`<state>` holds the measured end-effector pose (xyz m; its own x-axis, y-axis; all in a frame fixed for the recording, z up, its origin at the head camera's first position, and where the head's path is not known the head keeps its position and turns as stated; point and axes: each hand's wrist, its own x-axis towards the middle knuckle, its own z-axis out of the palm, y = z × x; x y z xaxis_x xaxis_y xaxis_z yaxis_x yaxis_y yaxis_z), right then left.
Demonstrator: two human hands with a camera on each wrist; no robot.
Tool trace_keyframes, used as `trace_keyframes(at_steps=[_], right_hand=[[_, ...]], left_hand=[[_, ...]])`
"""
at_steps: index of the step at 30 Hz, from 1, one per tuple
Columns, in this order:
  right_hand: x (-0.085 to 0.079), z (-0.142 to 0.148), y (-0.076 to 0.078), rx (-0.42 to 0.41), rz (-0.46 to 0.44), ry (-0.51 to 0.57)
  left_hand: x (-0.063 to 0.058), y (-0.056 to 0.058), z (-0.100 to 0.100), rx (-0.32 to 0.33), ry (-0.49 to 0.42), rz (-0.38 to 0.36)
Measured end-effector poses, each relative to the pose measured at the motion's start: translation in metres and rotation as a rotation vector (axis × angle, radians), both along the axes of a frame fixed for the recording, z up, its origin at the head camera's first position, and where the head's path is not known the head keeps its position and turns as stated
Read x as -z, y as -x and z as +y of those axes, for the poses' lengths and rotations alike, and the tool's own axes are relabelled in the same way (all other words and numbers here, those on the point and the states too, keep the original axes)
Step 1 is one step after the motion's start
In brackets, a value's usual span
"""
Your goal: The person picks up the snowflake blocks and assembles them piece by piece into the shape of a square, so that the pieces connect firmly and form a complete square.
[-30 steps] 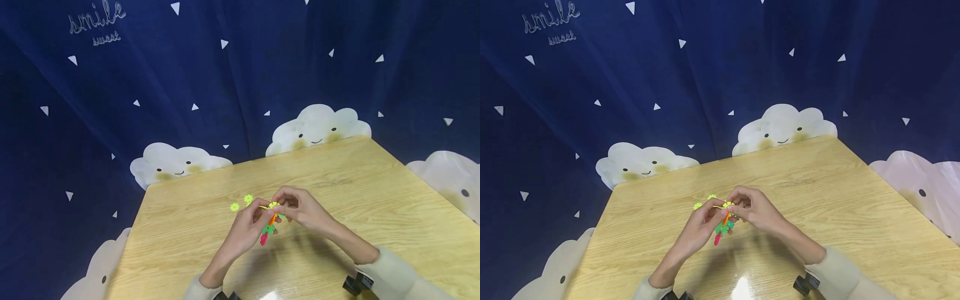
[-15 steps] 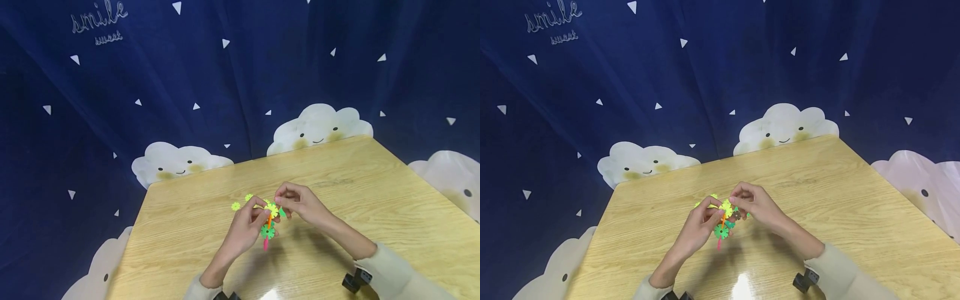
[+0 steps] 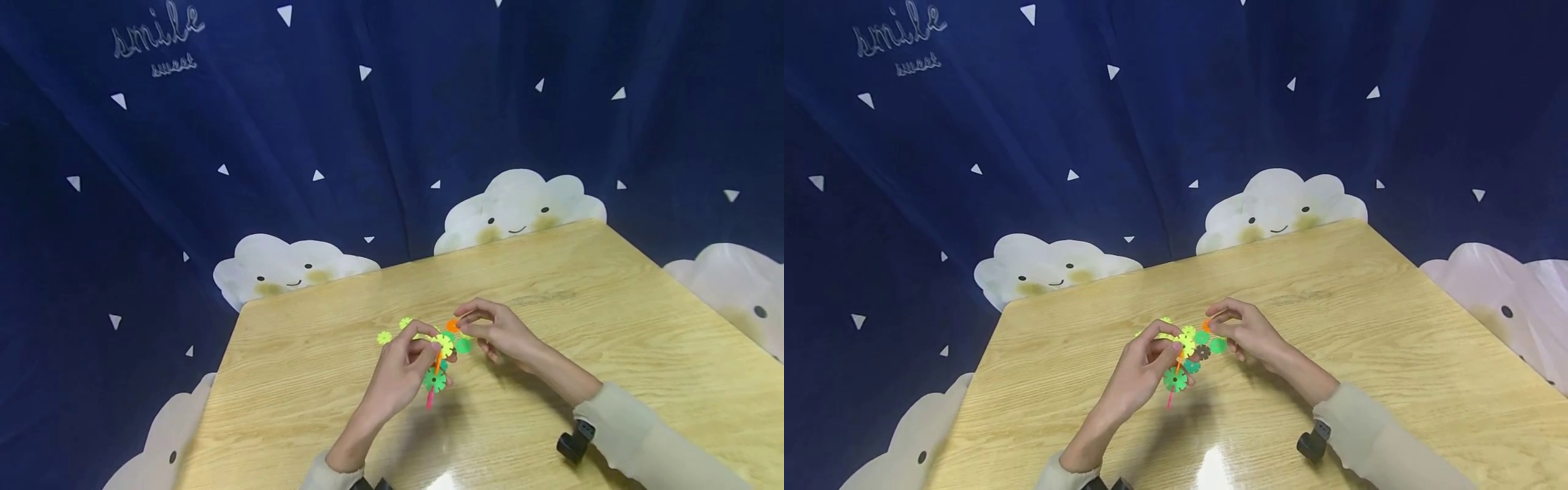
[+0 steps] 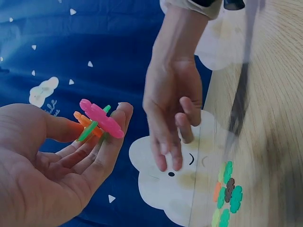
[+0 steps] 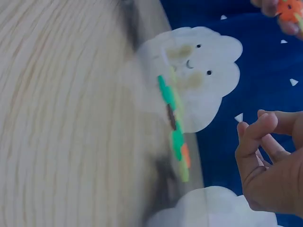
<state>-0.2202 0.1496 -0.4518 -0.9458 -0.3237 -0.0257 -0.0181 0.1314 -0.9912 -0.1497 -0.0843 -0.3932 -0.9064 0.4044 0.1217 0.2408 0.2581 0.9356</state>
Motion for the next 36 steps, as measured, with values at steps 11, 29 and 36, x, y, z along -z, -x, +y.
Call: trace_keyframes(at_steps=[11,29,36], right_hand=[[0.023,0.005,0.013,-0.137,-0.014,-0.206],[0.035,0.001,0.018,-0.124,0.102,-0.321],[0.034,0.001,0.019,-0.135,0.055,-0.311]], left_hand=[[-0.001,0.0,-0.002,-0.037,0.016,0.052],[0.0,-0.001,-0.002,0.014,-0.042,-0.031],[0.0,0.0,-0.002,-0.003,-0.033,-0.024]])
